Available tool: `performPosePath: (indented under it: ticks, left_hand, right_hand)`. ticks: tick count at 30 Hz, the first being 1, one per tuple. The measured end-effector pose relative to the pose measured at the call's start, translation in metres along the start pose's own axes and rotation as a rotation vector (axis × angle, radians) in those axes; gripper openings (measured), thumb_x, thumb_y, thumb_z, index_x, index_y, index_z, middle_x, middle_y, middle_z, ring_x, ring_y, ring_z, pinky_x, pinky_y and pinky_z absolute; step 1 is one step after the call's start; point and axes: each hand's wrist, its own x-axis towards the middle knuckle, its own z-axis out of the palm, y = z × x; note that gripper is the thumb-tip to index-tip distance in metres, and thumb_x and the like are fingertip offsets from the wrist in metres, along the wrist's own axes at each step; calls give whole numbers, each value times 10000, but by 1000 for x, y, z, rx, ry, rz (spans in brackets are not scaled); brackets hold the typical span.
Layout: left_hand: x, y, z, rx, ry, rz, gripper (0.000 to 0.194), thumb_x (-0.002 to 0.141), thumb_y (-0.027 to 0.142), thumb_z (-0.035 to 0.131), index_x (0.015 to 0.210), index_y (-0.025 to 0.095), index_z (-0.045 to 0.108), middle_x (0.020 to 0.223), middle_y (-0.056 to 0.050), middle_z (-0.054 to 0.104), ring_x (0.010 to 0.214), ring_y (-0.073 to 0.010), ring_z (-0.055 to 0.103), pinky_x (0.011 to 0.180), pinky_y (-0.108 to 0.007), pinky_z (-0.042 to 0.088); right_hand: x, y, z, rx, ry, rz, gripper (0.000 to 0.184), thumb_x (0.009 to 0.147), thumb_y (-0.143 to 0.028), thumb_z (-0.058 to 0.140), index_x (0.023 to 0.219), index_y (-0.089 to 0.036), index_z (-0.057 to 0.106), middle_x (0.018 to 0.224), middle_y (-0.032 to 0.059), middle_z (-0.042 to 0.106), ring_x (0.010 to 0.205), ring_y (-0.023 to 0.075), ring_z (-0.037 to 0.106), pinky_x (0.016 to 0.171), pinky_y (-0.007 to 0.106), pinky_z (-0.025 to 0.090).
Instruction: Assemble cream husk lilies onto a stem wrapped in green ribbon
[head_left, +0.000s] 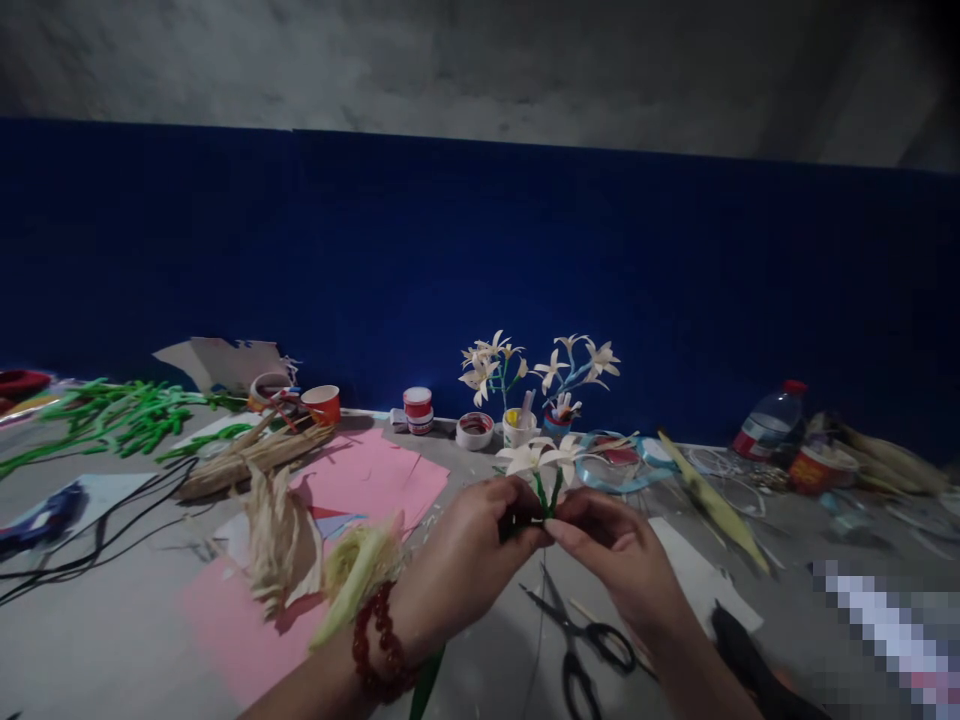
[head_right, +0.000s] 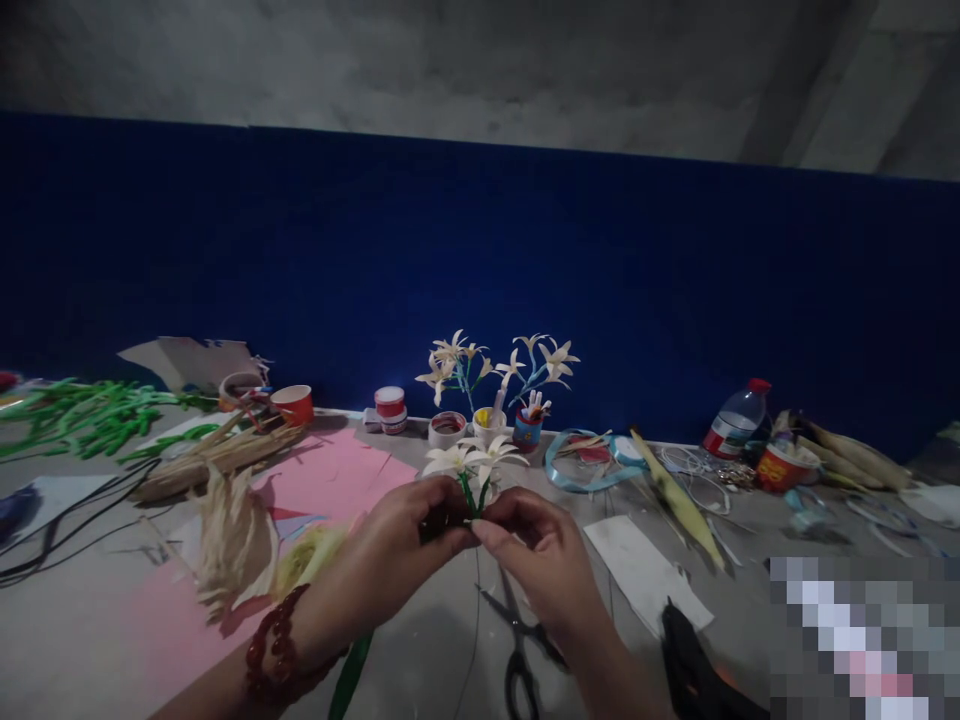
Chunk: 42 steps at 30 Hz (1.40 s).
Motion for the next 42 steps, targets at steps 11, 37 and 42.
performPosePath:
  ticks: [11, 37, 42]
  left_hand:
    - [-2, -7, 3, -228, -124, -83, 103, 766, 219, 636, 699, 153, 594, 644, 20, 553, 636, -133, 489, 578, -232, 368]
    - [-12, 8, 14, -265, -142, -46, 141, 755, 140, 581, 643, 179, 507, 615, 38, 485, 608, -120, 449, 560, -231, 340]
    - [-13, 9, 13, -246, -128, -34, 134, 762, 133, 591, 651, 174, 530, 625, 32, 519, 610, -119, 471, 562, -225, 349]
  right_hand:
    - [-3, 0, -7, 41, -10, -10, 160, 644, -275, 805, 736, -208, 692, 746, 14, 657, 720, 175, 624, 668, 268, 516]
    - [-2, 8, -19, 136, -149, -182, 80, 678, -235, 756, 707, -244, 682, 777, 11, 642, 767, 203, 596, 716, 310, 479]
    - [-1, 15, -18, 139, -146, -255, 86, 688, -216, 748, 735, -265, 696, 790, 16, 645, 796, 215, 596, 736, 325, 472]
